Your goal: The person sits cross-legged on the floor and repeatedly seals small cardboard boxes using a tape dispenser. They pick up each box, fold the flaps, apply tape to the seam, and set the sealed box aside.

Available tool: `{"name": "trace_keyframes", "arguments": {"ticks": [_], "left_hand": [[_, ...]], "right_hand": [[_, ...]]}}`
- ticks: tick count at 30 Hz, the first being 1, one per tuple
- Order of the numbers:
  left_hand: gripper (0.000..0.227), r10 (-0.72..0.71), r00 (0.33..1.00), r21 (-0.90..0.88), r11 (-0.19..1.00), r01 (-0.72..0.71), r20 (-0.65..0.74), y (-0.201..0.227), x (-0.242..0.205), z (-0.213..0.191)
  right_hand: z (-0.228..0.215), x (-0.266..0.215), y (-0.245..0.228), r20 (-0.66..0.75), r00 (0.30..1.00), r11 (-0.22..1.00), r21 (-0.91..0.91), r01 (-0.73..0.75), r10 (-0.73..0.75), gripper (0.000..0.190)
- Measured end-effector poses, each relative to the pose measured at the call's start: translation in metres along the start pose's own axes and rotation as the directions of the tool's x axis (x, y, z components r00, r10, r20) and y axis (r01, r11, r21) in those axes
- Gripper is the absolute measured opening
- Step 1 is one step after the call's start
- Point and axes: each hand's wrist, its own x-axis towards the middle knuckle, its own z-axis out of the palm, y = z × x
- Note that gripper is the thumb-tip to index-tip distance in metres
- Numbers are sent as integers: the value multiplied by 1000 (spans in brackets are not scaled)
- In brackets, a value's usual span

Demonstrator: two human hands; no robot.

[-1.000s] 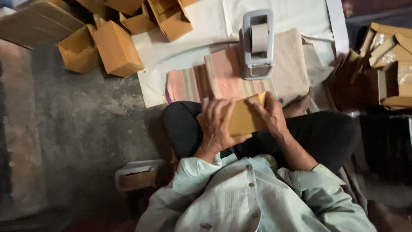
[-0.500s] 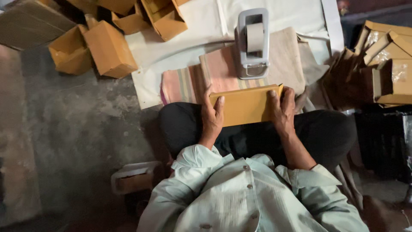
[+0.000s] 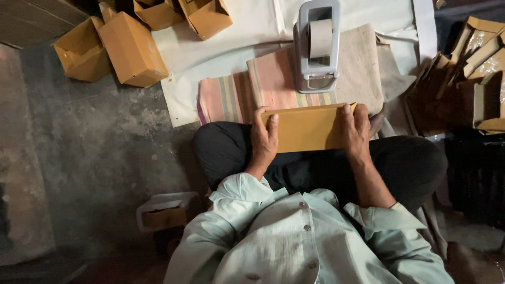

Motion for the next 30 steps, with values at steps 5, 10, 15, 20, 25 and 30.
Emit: {"name": "trace_keyframes", "arguments": {"ticks": [5, 10, 15, 20, 25, 30], "left_hand": [[40, 11, 1000, 73, 997, -9, -26, 1, 1, 7], [43, -72, 997, 79, 994, 71, 9, -2, 2, 8], [41, -47, 999, 59, 997, 48, -9, -9, 0, 8], [37, -24, 1000, -11, 1000, 25, 16, -24, 3, 12], [30, 53, 998, 81, 995, -51, -25, -48, 18, 30], [33, -61, 998, 197, 979, 57, 13, -69, 32, 49]], "right_hand": [[-3, -6, -12, -52, 996, 997, -35, 70, -72, 36], [-8, 2, -18, -48, 995, 996, 13, 92, -91, 42], [-3, 6, -8, 210, 977, 980, 187, -66, 25, 52], [5, 6, -8, 207, 976, 894, 447, -37, -63, 51], [4, 16, -18, 247, 962, 924, 327, -197, 118, 38], [13, 16, -26, 79, 970, 931, 273, -241, 228, 34]]}}
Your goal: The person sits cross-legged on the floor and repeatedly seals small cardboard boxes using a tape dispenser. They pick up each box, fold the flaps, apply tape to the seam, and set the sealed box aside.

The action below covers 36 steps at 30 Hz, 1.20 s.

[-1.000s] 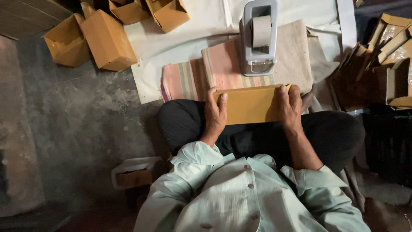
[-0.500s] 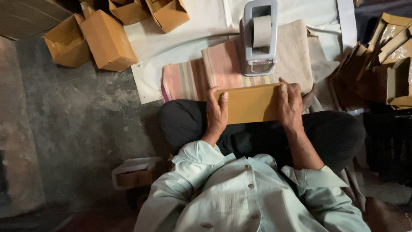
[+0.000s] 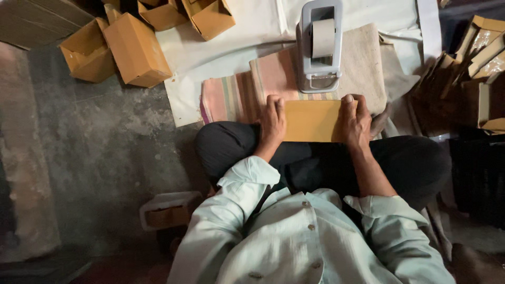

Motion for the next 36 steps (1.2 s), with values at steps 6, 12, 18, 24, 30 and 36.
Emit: {"name": "trace_keyframes", "arguments": {"ticks": [6, 12, 18, 24, 30, 36], "left_hand": [[41, -213, 974, -30, 976, 216, 77, -20, 12, 10], [40, 108, 993, -222, 970, -97, 38, 0, -3, -10], [34, 83, 997, -197, 977, -82, -2, 14, -15, -30], [30, 36, 999, -207, 978, -38, -13, -6, 2, -26], [32, -58, 998, -202, 978, 60, 17, -3, 0, -29], [36, -57, 998, -181, 982, 48, -42, 9, -6, -25]], "right_hand": [[-4, 7, 17, 105, 988, 994, 29, 109, -111, 37], [7, 12, 42, 80, 996, 978, 200, -60, 45, 44], [-1, 13, 36, 283, 957, 924, 344, -169, 69, 56], [-9, 9, 12, 335, 941, 871, 473, -132, -39, 60], [1, 14, 32, 435, 900, 727, 616, -302, 6, 53], [6, 18, 47, 406, 912, 923, 328, -203, 56, 44]]}}
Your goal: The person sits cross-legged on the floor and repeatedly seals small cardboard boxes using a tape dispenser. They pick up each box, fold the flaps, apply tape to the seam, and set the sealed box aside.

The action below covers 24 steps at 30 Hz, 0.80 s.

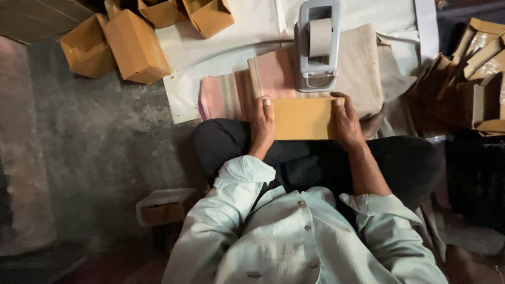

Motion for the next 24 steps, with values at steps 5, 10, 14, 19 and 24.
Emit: {"name": "trace_keyframes", "arguments": {"ticks": [5, 10, 14, 19, 24], "left_hand": [[49, -95, 990, -251, 961, 118, 103, -3, 6, -5], [63, -146, 927, -376, 884, 279, 344, 13, -15, -17], [56, -135, 928, -422, 861, 283, 348, 27, -47, -12], [42, -283, 908, -318, 869, 379, 307, 36, -40, -18], [53, -376, 898, -30, 919, 393, 229, 31, -17, -24]], "right_hand": [[-2, -7, -11, -119, 979, 970, -201, 139, -165, 47], [-1, -8, -22, -224, 971, 981, -190, 44, -87, 50], [1, -9, -24, -219, 967, 992, -51, 119, -128, 49], [3, -11, -32, -200, 947, 941, -280, 191, -252, 49], [5, -14, -28, -185, 968, 982, -114, 152, -171, 42]]}}
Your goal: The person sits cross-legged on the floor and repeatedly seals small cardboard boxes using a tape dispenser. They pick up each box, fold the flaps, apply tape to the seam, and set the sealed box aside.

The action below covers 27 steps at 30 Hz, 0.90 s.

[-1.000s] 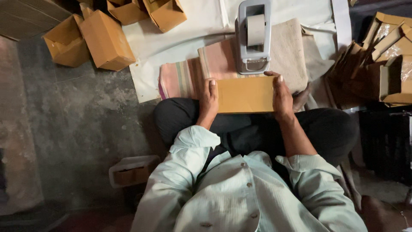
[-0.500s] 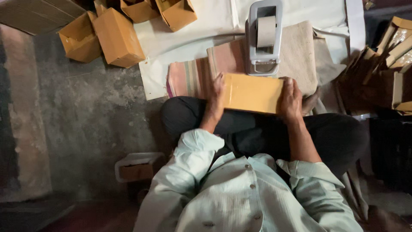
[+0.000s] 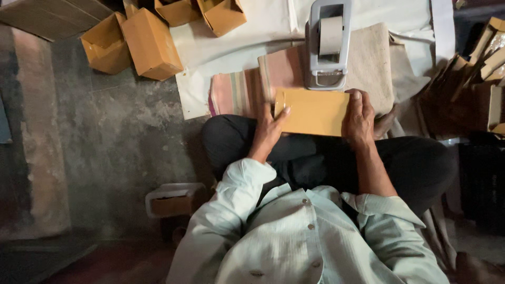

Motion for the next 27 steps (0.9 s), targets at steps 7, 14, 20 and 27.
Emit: {"name": "trace_keyframes", "arguments": {"ticks": [7, 14, 20, 27], "left_hand": [[49, 500, 859, 227, 854, -468, -112, -15, 45, 17], [40, 484, 866, 113, 874, -473, -123, -15, 45, 15], [64, 657, 750, 237, 743, -625, -81, 2, 27, 11], [27, 604, 796, 248, 777, -579, -36, 4, 41, 12]], "right_hand": [[1, 0, -5, -13, 997, 993, -92, 77, -78, 39], [4, -5, -12, -15, 996, 986, -141, 85, -88, 37], [0, -1, -6, -6, 989, 977, -154, 148, -151, 36], [-1, -4, -12, 43, 998, 988, -144, 52, -47, 36]]}}
